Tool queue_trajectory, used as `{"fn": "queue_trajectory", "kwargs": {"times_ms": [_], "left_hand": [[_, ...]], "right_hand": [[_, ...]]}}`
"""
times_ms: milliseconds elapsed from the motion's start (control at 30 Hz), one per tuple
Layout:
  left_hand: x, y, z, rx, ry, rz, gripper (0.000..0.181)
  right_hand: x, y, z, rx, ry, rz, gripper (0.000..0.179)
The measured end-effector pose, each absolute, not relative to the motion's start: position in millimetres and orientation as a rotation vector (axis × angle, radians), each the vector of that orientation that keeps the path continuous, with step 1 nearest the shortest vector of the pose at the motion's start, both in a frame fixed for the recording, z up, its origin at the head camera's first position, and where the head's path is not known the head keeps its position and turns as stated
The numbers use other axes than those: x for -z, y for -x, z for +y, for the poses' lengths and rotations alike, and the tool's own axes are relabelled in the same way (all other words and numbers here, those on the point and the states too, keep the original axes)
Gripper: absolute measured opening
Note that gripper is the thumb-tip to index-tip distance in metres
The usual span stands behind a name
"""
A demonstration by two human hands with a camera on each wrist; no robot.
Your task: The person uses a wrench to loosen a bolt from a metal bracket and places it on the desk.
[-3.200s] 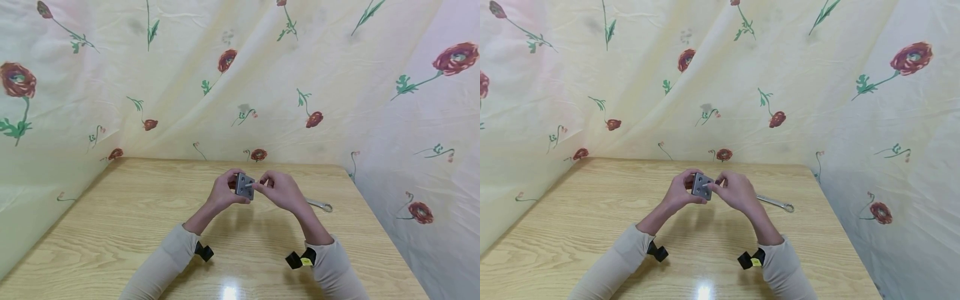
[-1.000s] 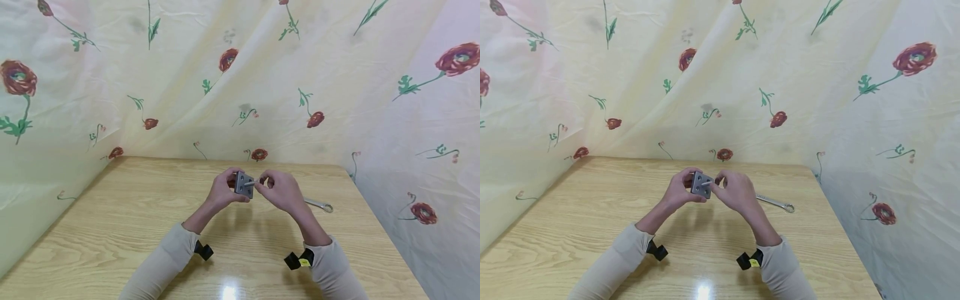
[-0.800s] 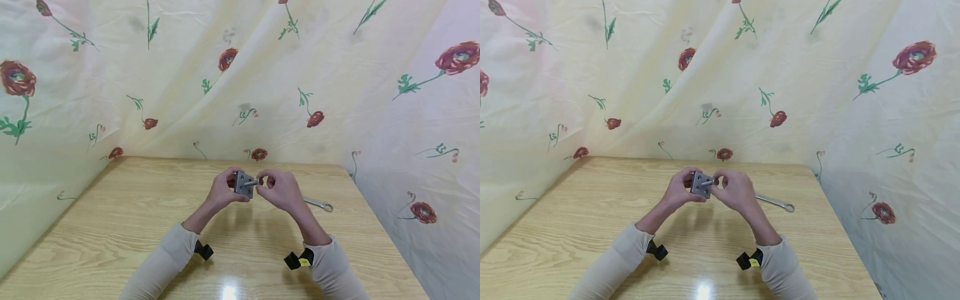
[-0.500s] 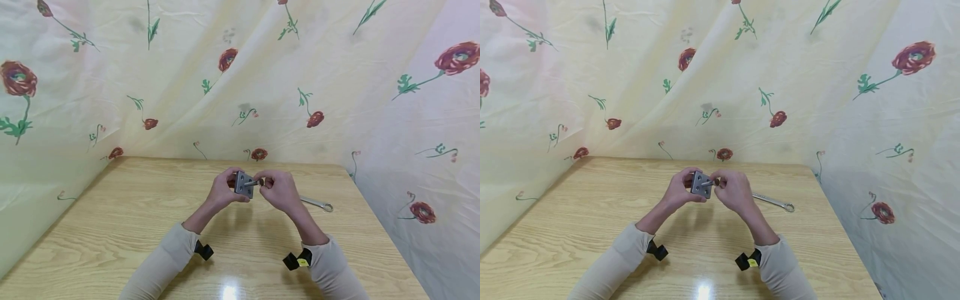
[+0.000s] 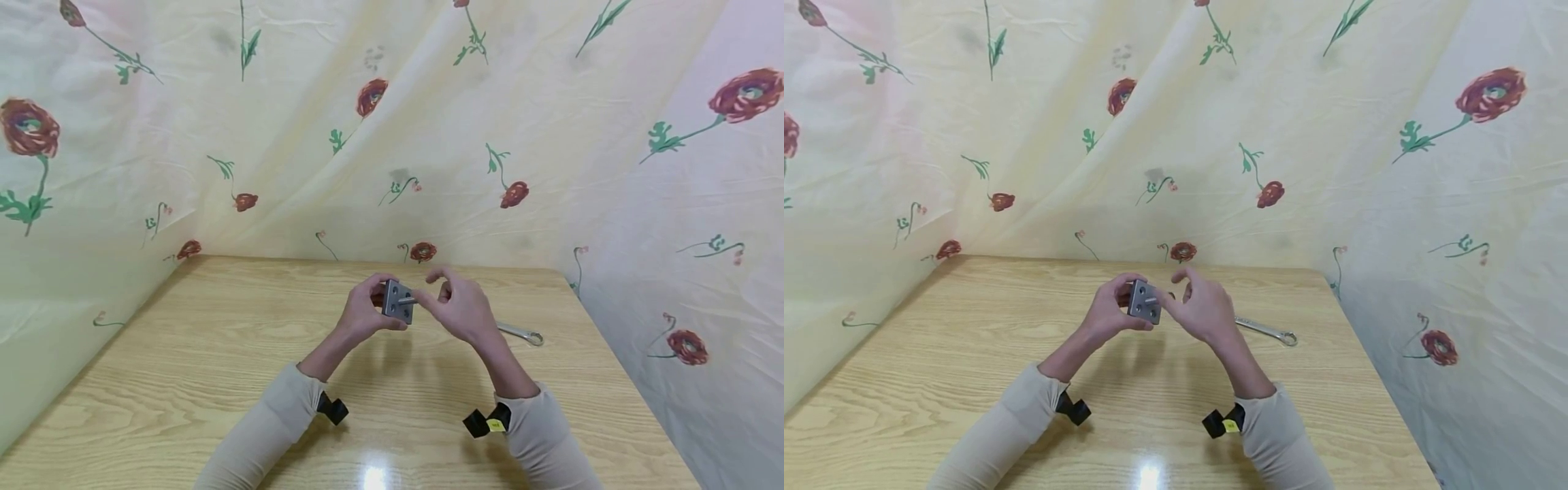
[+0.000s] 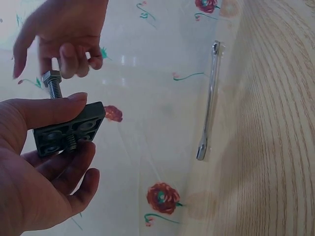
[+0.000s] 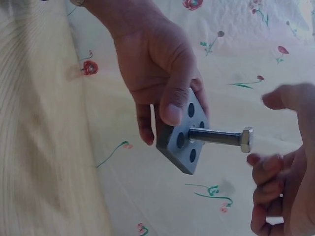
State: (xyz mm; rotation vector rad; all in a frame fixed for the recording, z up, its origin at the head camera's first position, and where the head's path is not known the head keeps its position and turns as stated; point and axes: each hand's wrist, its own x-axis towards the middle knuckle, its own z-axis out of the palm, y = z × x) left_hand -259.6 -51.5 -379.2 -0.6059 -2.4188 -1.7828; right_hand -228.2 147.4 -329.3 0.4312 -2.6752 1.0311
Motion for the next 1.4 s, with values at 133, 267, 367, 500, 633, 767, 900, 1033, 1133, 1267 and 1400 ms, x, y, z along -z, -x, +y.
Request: {"fn": "queue_trajectory", "kwargs": {"times_ms": [133, 267, 367, 500, 633, 767, 900, 1033, 1133, 1267, 1400], "left_hand": [[380.2, 259.3, -52.1, 1.785, 0.594, -2.422, 0.072], [380.6, 259.8, -52.4, 1.786, 0.577, -2.419, 0.073], [380.7, 260.8, -52.8, 1.783, 0.584, -2.414, 0.073], [380.0, 261.4, -53.6, 1.795, 0.600, -2.405, 0.073], [378.9, 261.4, -54.2, 1.813, 0.612, -2.394, 0.073], [378.4, 261.2, -54.4, 1.810, 0.615, -2.391, 0.075], [378.3, 260.8, -54.4, 1.808, 0.614, -2.391, 0.075], [378.6, 260.9, -53.9, 1.814, 0.611, -2.391, 0.073], [379.2, 261.3, -53.8, 1.820, 0.609, -2.390, 0.072], [379.9, 262.1, -53.5, 1.819, 0.616, -2.389, 0.073], [379.6, 262.1, -52.9, 1.820, 0.621, -2.391, 0.074]], "right_hand": [[333.9, 230.4, 142.9, -1.000, -0.296, -2.805, 0.066], [336.4, 230.9, 137.8, -0.995, -0.270, -2.861, 0.074], [336.4, 230.5, 136.6, -0.993, -0.290, -2.850, 0.069], [334.0, 230.0, 138.2, -0.972, -0.381, -2.815, 0.055], [331.9, 229.2, 140.9, -0.944, -0.464, -2.756, 0.037], [331.4, 228.4, 143.0, -0.955, -0.491, -2.695, 0.019], [332.0, 228.6, 144.1, -0.970, -0.541, -2.598, 0.014], [332.8, 228.5, 144.0, -0.974, -0.603, -2.494, 0.020], [334.2, 229.2, 142.1, -0.990, -0.643, -2.434, 0.024], [336.8, 230.5, 139.1, -1.019, -0.695, -2.361, 0.028], [339.3, 232.2, 138.4, -1.012, -0.746, -2.289, 0.033]]}}
